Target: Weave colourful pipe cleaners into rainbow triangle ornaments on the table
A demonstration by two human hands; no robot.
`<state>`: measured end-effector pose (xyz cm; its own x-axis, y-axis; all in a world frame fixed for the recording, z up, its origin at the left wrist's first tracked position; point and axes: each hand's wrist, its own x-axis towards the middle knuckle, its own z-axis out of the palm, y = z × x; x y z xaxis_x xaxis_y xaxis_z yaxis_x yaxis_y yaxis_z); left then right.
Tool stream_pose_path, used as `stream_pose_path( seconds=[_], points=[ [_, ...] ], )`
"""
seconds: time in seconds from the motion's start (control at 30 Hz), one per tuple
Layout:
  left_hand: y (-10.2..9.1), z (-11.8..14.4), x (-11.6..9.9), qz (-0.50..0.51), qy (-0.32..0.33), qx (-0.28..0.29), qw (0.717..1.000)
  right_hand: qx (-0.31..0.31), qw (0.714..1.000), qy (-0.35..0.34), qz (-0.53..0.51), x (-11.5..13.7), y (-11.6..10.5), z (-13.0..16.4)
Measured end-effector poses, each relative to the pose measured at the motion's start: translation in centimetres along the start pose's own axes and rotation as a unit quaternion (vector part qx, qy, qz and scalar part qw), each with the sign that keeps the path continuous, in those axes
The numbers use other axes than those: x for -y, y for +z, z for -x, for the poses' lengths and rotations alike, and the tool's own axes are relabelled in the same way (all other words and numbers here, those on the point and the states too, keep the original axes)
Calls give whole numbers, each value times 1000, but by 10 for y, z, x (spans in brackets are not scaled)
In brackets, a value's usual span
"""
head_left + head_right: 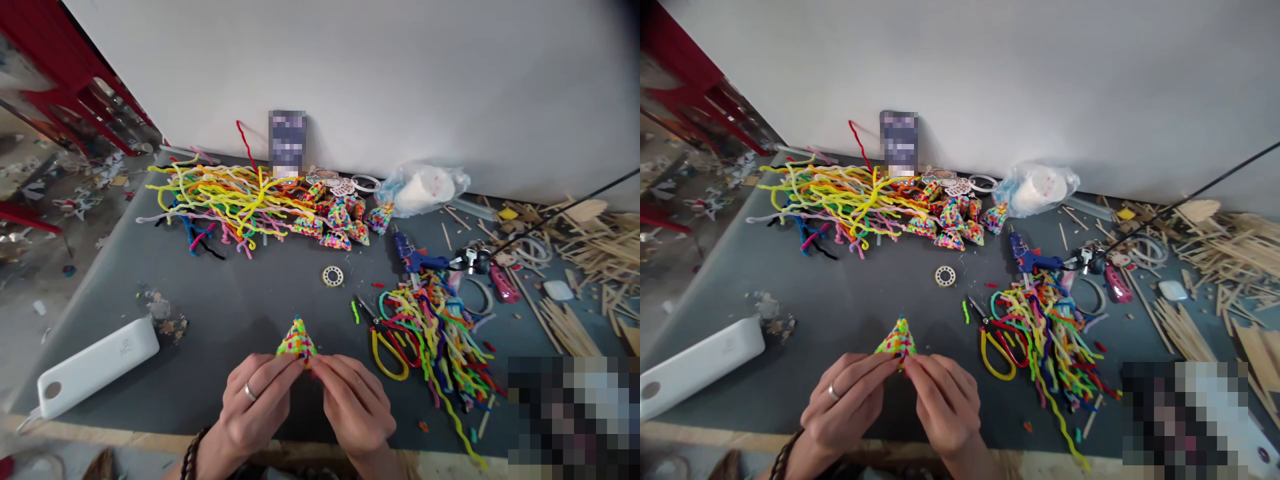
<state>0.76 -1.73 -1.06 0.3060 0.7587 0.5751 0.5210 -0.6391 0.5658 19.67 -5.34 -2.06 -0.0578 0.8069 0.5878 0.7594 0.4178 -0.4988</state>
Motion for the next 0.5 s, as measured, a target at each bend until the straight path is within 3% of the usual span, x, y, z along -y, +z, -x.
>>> stream_pose_path(
  seconds=[0.23,0.4,0.5],
  points=[
    [-7,5,-8,8,-1,17,1000,-11,997,-45,60,4,-4,-3],
    [-17,-9,-18,5,-7,83,997,5,987,-93,129,14,-14,-8],
    [-18,-13,-21,4,-8,45,999,21,985,-94,144,17,-19,-11]
  ],
)
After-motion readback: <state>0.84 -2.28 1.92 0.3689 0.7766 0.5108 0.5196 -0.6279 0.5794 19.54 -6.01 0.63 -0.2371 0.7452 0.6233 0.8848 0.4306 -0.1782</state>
